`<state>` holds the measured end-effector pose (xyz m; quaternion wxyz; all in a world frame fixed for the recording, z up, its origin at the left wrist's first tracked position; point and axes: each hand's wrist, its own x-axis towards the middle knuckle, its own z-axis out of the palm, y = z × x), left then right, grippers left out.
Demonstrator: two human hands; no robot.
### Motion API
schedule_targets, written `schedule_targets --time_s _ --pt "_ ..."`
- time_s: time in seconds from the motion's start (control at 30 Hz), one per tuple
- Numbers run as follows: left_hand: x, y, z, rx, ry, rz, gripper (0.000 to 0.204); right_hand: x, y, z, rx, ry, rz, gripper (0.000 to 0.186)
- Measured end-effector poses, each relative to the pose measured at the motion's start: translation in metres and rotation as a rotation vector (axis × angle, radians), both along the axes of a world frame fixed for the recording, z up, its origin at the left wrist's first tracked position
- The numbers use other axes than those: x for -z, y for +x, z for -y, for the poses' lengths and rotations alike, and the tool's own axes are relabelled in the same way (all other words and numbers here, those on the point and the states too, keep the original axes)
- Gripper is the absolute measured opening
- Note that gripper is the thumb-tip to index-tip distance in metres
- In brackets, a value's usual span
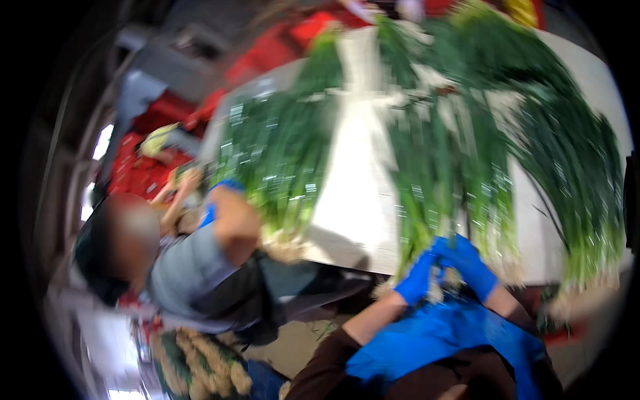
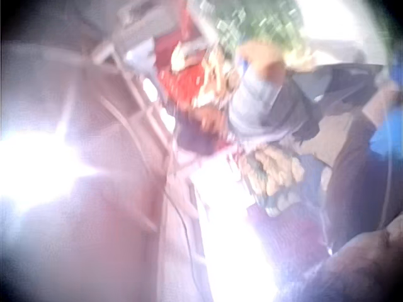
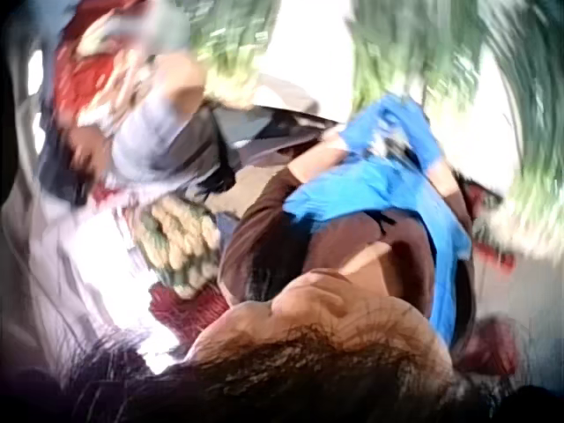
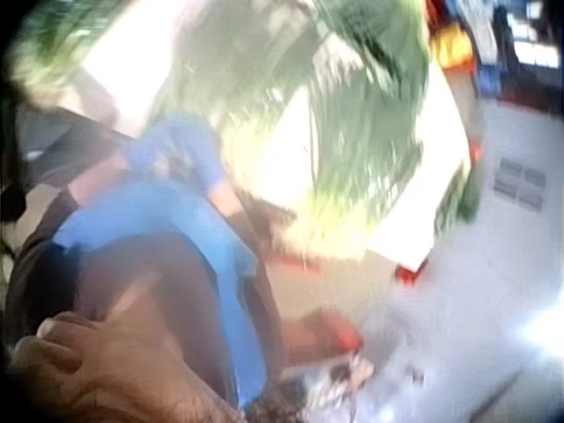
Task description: The person trims the roots and lower stalks of green onions by hand, then places the trimmed bunches on a table. Other workers are also trimming green onions at the same table.
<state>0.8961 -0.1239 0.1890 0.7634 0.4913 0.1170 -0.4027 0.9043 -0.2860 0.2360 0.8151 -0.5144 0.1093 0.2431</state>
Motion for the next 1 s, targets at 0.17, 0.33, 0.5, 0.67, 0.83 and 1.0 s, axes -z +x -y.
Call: schedule_targets --time_s 0.17,0.33,0.5,0.67,0.83,1.0 --pt "0.003 0.011 0.021 -0.045 -0.081 0.089 0.050 0.026 -0.010 0.005 0.155 0.008 0.058 0.025" --pt "0.009 0.016 0.028 -0.091 -0.121 -0.032 0.040 0.039 -0.015 0.012 0.062 0.095 0.041 0.037" --pt "-0.011 0.028 0.035 -0.198 -0.127 -0.190 0.033 0.021 -0.008 0.015 0.039 -0.002 -0.005 0.032" --pt "0.012 0.033 0.046 -0.255 -0.041 -0.167 0.031 0.023 -0.011 0.022 0.018 0.025 -0.078 0.029" --pt "-0.011 0.040 0.063 -0.267 0.128 -0.136 0.031 0.013 -0.025 0.032 0.069 0.072 -0.130 0.029" --pt "0.023 0.049 0.060 -0.407 -0.173 -0.154 0.024 -0.011 -0.064 0.044 -0.100 0.097 -0.115 0.031"
